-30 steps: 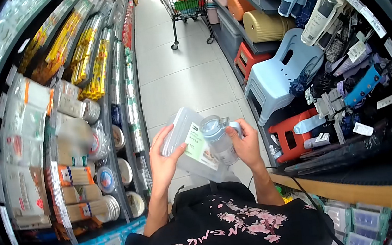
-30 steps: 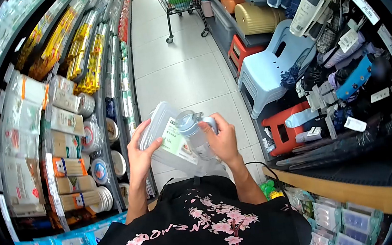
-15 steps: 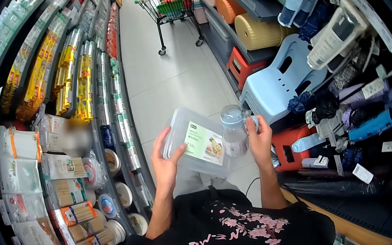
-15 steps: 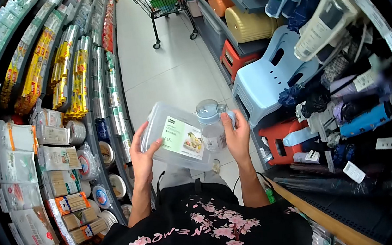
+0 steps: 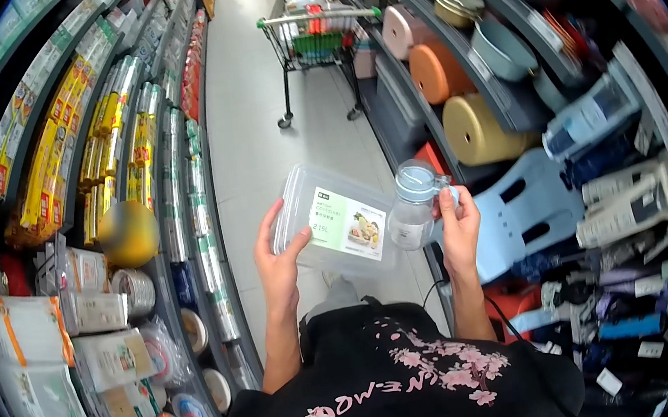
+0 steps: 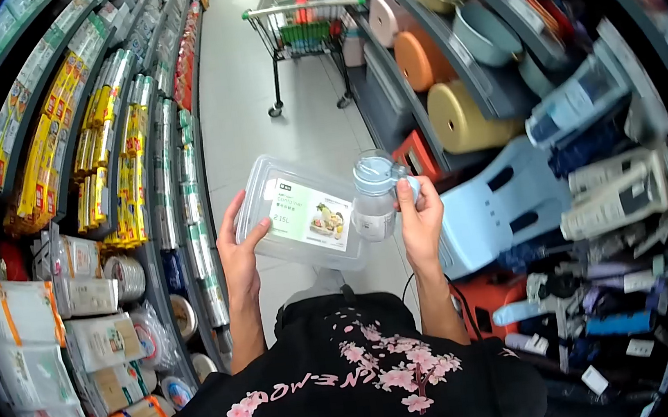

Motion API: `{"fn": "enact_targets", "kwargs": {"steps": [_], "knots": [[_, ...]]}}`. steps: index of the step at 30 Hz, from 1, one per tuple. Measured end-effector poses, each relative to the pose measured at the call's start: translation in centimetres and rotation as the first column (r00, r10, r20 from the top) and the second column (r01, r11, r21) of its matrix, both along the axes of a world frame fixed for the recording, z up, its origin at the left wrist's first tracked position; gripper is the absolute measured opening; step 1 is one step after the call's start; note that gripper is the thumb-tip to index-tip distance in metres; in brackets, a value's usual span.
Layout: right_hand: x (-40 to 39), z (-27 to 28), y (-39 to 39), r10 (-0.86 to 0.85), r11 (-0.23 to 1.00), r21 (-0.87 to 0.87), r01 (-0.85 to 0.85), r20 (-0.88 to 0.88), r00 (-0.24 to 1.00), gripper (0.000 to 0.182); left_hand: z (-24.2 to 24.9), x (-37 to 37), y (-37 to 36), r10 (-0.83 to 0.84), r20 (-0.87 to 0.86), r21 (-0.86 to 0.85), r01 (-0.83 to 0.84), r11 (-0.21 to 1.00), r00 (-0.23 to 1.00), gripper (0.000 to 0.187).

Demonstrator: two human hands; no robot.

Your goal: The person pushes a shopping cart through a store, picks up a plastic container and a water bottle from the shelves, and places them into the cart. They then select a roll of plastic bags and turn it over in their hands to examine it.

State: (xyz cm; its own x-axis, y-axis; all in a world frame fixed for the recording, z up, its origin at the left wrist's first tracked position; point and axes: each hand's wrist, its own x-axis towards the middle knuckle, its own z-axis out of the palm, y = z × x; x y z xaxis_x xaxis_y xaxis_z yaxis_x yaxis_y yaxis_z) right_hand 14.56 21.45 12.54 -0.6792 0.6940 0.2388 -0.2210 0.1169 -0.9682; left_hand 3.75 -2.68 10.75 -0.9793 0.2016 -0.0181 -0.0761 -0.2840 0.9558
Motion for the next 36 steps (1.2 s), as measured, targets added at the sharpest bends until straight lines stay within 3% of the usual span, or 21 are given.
{"fn": "enact_targets", "kwargs": {"steps": [7,9,13,18,27,32,36], "knots": [[-14.2,2.0,1.1,0.04,0.998,-0.054,-0.039,0.006,0.999,0.025,1.3,-13.2,-2.4,0.136,-0.061,-0.039,-0.138,0.99,0.989,0.062],[-19.1,1.7,1.5,0.041,0.992,-0.121,-0.037,0.034,0.999,0.021,0.8,-17.1,-2.9,0.219,0.047,0.107,-0.223,0.969,0.975,0.064],[-26.5,1.4,3.0,0.128,0.979,-0.156,-0.127,-0.007,0.992,0.023,0.7,-23.0,-2.6,0.301,0.05,0.055,-0.303,0.951,0.952,0.066],[-37.5,1.6,4.5,0.157,0.969,-0.179,-0.169,-0.078,0.985,0.025,2.1,-32.2,-0.8,0.294,0.05,0.082,-0.297,0.951,0.954,0.066],[-58.9,3.4,7.0,0.359,0.895,-0.212,-0.393,-0.183,0.915,0.022,6.0,-49.5,4.3,0.357,-0.001,-0.028,-0.357,0.934,0.934,0.065],[-67.8,3.6,7.6,0.377,0.893,-0.179,-0.412,-0.2,0.904,0.025,5.9,-57.4,6.2,0.374,-0.18,-0.194,-0.405,0.894,0.91,0.061],[-73.3,3.8,8.1,0.372,0.91,-0.143,-0.389,-0.132,0.919,0.023,5.3,-63.7,7.1,0.385,-0.171,-0.185,-0.413,0.892,0.907,0.061]]}}
